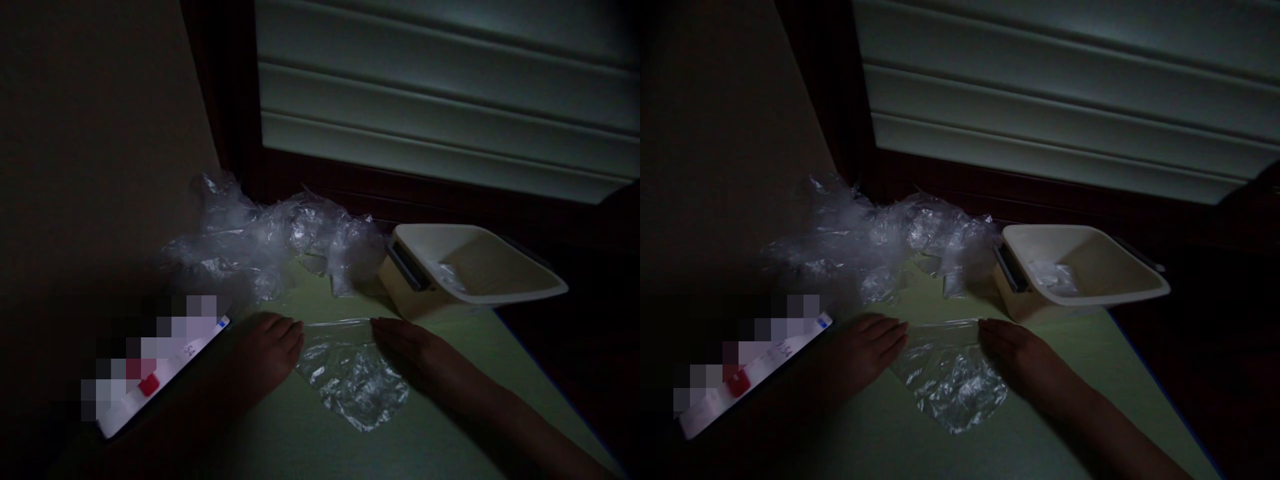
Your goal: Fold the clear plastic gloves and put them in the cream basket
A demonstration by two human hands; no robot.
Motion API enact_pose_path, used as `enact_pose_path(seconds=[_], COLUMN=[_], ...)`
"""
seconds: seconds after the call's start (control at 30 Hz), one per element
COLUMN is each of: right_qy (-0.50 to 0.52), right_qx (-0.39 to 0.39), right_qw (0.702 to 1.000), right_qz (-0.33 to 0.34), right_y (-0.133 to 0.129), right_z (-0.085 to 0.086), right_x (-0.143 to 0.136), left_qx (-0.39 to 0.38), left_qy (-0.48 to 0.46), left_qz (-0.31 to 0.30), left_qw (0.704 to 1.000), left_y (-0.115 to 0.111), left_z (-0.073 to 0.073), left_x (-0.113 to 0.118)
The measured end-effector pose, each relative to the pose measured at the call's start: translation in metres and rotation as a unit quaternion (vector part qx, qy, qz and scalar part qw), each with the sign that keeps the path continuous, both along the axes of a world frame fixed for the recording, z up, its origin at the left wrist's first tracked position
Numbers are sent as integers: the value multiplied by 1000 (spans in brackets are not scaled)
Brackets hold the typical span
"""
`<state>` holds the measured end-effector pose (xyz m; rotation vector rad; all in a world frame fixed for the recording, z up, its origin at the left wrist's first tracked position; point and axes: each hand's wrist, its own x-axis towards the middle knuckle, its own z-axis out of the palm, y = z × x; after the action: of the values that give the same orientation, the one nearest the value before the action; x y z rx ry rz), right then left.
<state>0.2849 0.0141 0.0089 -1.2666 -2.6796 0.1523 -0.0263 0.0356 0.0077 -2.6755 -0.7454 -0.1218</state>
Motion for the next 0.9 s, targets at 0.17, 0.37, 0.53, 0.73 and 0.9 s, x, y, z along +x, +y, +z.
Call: enact_pose_path(seconds=[0.17,0.37,0.53,0.73,0.9], right_qy=[52,107,120,171,207], right_qx=[-26,-71,-75,-94,-132], right_qw=[998,988,985,973,962], right_qz=[-32,-86,-96,-125,-121], right_y=[1,22,35,41,43], right_z=[11,9,3,-4,-3], right_x=[-7,-20,-24,-27,-29], left_qx=[-1,-11,-13,-3,0], left_qy=[-7,-16,-20,-31,-34], left_qz=[-22,-24,-36,-46,-42], left_qw=[1000,1000,999,998,999], left_y=[7,11,11,12,10], left_z=[-3,0,1,4,6], left_x=[-2,-2,-3,-3,-2])
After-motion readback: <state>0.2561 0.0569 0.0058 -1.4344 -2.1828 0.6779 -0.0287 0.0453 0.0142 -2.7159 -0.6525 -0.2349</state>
